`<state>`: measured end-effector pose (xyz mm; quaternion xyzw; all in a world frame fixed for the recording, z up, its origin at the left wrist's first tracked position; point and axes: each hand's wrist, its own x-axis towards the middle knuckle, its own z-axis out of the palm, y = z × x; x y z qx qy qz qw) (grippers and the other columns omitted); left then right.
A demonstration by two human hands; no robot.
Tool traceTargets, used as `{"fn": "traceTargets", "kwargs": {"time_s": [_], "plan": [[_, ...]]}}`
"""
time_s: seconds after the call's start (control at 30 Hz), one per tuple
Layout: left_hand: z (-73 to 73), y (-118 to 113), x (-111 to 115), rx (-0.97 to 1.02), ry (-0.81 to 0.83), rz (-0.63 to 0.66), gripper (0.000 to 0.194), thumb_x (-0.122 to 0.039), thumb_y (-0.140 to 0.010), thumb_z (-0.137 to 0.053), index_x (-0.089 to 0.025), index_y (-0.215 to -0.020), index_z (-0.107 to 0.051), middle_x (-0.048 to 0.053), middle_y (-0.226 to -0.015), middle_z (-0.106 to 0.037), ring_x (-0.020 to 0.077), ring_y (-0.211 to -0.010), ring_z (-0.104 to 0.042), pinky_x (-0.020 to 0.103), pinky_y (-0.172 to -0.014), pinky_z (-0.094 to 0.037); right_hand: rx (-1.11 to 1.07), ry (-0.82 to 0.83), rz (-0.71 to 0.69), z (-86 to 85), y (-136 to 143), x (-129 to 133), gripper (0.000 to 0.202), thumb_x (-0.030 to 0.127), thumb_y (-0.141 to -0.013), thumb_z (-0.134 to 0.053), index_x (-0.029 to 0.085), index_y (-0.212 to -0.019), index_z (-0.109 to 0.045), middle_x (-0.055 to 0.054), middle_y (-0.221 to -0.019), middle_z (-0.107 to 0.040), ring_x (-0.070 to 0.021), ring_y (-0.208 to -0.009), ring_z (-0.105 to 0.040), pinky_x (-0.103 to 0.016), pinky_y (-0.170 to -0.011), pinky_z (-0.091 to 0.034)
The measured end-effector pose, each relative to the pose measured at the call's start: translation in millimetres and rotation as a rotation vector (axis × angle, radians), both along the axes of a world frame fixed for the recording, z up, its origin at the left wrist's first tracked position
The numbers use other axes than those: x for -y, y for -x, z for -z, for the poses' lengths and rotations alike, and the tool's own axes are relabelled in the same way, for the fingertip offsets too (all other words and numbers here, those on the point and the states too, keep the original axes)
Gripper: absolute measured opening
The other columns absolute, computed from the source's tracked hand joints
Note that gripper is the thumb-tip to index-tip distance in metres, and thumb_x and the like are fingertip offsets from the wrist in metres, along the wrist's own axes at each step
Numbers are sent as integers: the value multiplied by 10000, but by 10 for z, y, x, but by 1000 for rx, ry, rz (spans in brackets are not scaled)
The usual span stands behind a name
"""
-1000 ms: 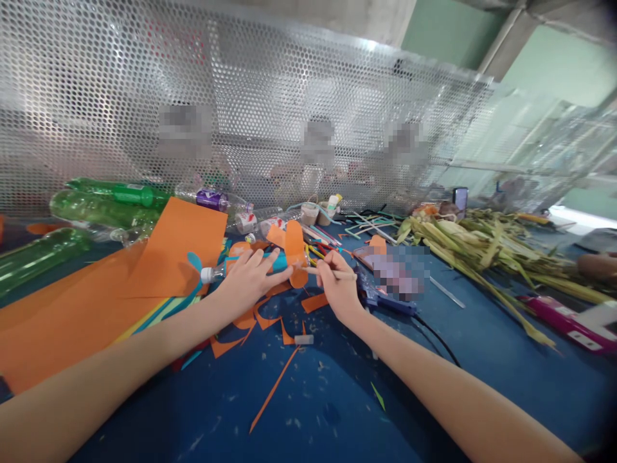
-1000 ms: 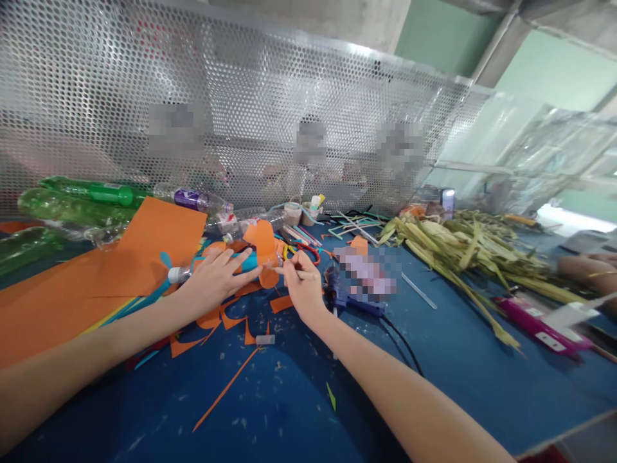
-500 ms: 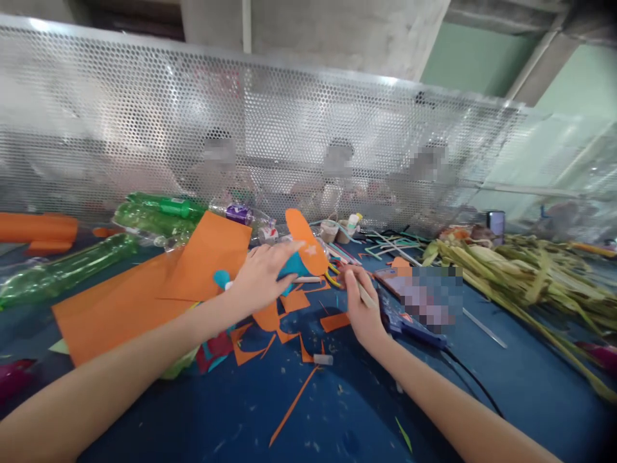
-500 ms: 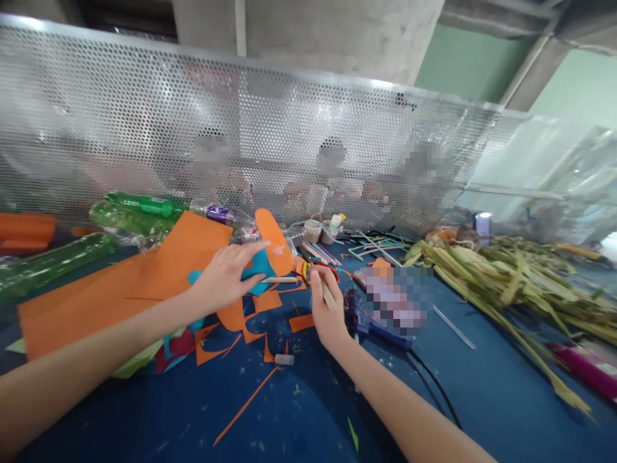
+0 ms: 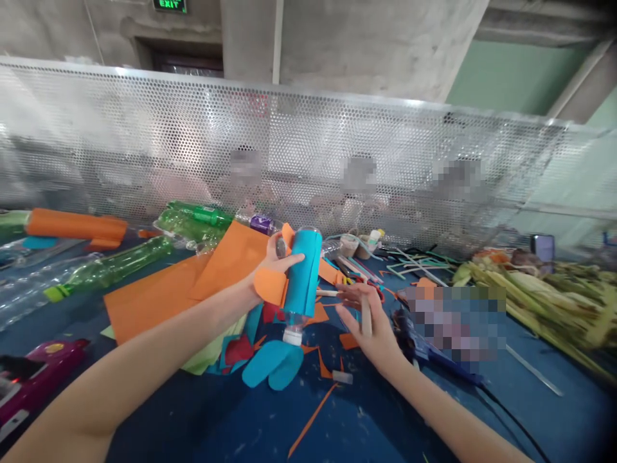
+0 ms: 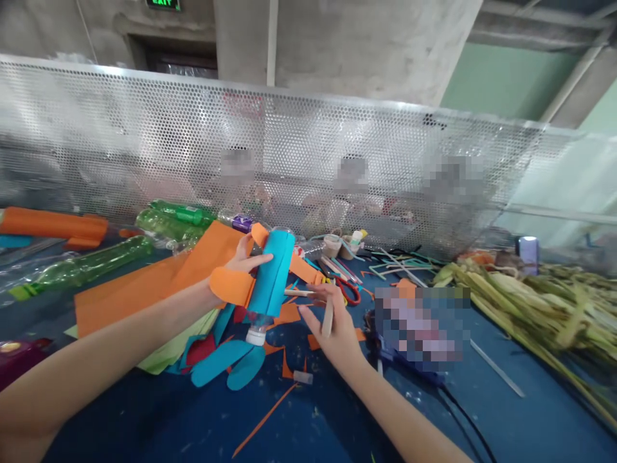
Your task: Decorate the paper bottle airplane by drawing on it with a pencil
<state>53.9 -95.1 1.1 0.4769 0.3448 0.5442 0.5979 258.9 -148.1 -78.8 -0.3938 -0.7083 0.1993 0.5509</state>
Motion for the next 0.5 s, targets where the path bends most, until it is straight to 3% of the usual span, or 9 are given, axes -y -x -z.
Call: {"fn": "traceTargets", "kwargs": {"time_s": [0.13,0.23,0.37,0.5], "plan": [[145,-73,-16,102,88,-29,805,-148,-725,-712,-334,-1331,-216,51,-1013,-619,221,-737,-664,396,-626,-579,134,75,-101,-81,60,106,500,309,-760,-691,263,-1107,-334,-127,-1327,-454,-240,-1142,-540,-430,-979,-430],[257,-111,-22,102,100,-54,830,-157,-734,-707,-338,-1352,-184,30,-938,-634,211,-685,-662,408,-627,-571,148,213,-178,-131,116,148,481,338,-741,-703,263,-1012,-313,-121,-1327,-444,-229,-1086,-575,-406,-915,-475],[358,-177,22,79,87,-38,862,-197,-745,-700,-331,-1380,-133,28,-891,-640,207,-657,-659,399,-631,-558,113,265,-138,-121,151,134,489,355,-695,-729,252,-948,-324,-76,-1201,-518,-190,-939,-603,-349,-819,-507],[367,-231,97,2,59,-9,856,-223,-750,-689,-329,-1393,-134,20,-879,-634,195,-677,-654,332,-603,-546,-89,346,-178,-69,153,82,457,333,-680,-732,255,-891,-334,12,-1001,-546,-97,-644,-564,-247,-586,-489]]}}
